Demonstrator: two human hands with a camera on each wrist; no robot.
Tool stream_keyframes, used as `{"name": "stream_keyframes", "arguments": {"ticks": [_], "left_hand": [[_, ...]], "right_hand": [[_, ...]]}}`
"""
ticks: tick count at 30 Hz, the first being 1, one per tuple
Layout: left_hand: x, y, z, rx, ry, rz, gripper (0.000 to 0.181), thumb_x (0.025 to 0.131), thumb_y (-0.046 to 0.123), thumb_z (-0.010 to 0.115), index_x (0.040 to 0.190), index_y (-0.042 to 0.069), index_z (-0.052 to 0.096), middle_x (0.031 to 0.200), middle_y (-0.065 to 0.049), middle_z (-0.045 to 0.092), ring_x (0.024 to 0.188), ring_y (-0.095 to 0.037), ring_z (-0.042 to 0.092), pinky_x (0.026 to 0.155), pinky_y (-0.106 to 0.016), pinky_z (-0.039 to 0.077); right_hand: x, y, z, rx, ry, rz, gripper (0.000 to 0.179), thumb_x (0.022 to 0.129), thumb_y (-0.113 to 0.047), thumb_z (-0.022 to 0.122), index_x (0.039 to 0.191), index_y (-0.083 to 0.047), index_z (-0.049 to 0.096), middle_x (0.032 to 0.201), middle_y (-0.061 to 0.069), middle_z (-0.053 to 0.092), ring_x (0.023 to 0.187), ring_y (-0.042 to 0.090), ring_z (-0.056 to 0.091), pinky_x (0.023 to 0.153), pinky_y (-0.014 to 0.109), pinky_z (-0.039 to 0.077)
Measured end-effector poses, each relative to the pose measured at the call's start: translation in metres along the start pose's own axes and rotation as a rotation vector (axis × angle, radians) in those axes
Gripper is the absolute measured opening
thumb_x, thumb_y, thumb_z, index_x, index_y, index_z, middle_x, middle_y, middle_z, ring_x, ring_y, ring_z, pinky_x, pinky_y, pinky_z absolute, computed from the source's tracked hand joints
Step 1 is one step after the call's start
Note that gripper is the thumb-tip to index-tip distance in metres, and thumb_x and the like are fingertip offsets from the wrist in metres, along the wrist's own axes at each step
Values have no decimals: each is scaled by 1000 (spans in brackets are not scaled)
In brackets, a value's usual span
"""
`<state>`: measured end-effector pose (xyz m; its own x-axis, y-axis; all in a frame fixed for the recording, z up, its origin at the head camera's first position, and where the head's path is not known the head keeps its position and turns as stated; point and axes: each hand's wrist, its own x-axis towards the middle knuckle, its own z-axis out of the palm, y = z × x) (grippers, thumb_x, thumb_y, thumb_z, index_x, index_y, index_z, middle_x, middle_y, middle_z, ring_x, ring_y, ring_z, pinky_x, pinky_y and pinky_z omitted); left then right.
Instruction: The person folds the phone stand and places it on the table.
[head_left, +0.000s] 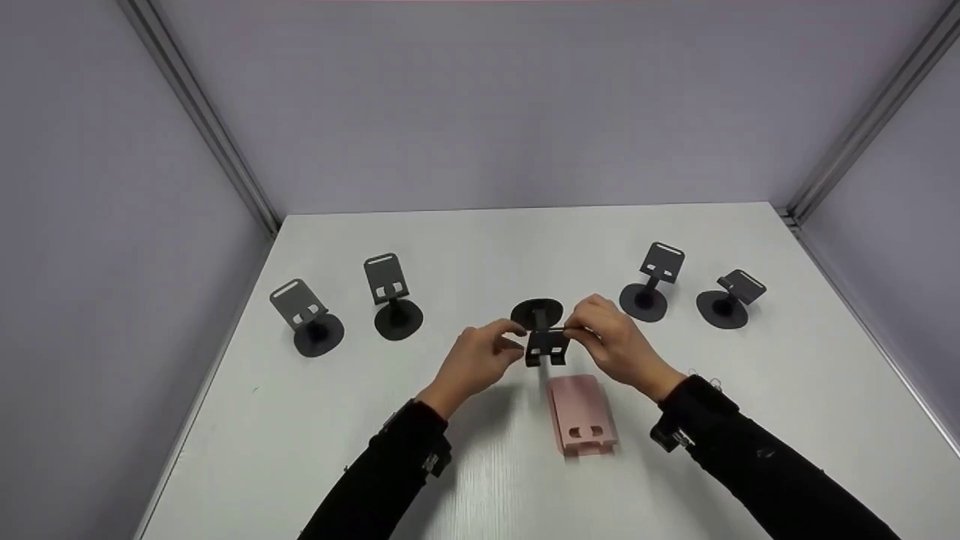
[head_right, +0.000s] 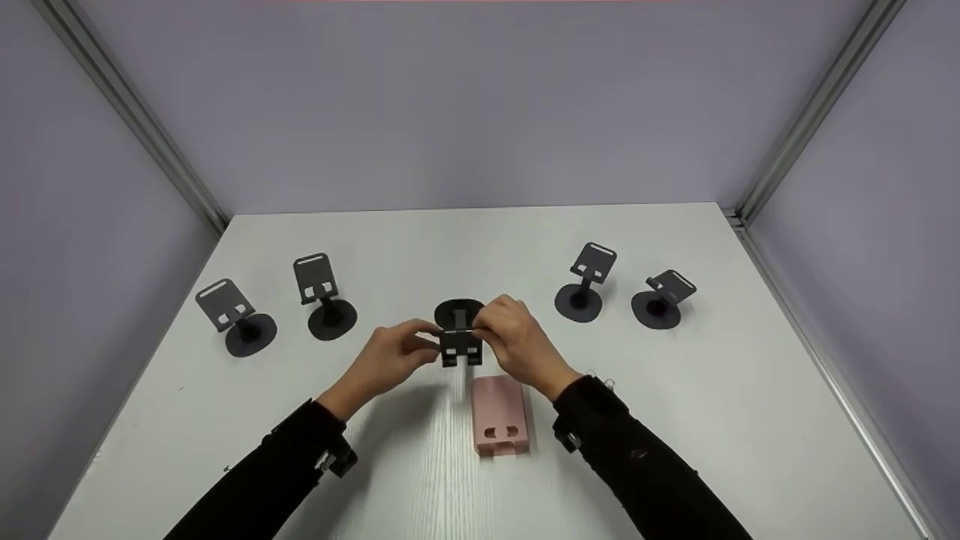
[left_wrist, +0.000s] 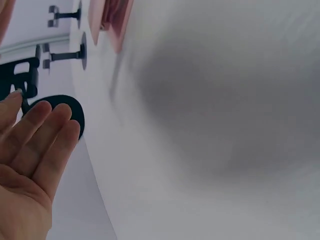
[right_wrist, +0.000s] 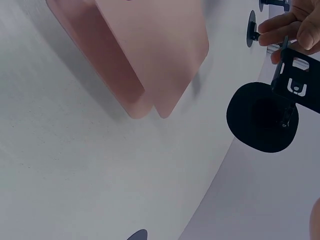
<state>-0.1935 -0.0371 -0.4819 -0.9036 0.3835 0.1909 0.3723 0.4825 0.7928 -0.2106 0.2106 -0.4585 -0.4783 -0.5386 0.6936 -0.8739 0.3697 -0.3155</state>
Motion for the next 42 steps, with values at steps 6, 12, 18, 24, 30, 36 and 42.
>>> {"name": "stream_keyframes", "arguments": {"ticks": [6,12,18,24,30,36,42], "left_hand": [[4,-7,-5,130,119,-94,28,100,16,68,127,10,67,75,-3,75,59,-7,65,54,-25,48],[6,-13,-8,322,224,-109,38,96,24,73,132,14,65,88,-4,78,70,-20,71,58,-36,54],[7,-22,-10,153,94,-62,58,95,14,74,150,15,53,133,-16,67,118,-32,67,99,-45,54],[9,-23,-9,-39,23,-54,57,95,0,70,148,7,53,138,-16,63,127,-30,62,107,-40,49],[10,-22,-8,-52,52,-70,44,93,-7,67,136,1,64,129,-17,69,120,-30,66,102,-42,53],[10,-22,-7,-6,68,-54,29,94,-9,62,119,1,73,110,-14,75,101,-26,71,88,-42,58],[9,-22,-6,29,140,28,23,92,-10,63,107,1,77,100,-11,77,93,-24,73,84,-39,59]], "right_hand": [[2,-2,1,29,-15,1,16,86,7,74,89,-5,64,85,3,62,85,18,55,79,29,42],[2,-5,3,35,-33,-12,16,88,6,73,90,-6,64,87,2,60,87,17,55,78,25,43],[3,-8,6,56,-47,-8,15,88,5,73,89,-6,63,88,3,61,88,18,56,77,26,45],[3,-12,9,81,-76,-5,15,89,5,72,91,-6,64,91,2,61,90,17,57,77,25,48],[2,-14,11,117,-89,-10,17,89,8,71,93,-7,64,89,2,60,91,16,57,77,23,48],[1,-16,15,124,-81,-37,17,88,8,72,92,-6,63,88,2,59,90,17,58,77,23,48],[2,-18,15,118,-77,-56,16,87,6,74,90,-7,65,86,2,59,88,17,58,77,24,47]]}}
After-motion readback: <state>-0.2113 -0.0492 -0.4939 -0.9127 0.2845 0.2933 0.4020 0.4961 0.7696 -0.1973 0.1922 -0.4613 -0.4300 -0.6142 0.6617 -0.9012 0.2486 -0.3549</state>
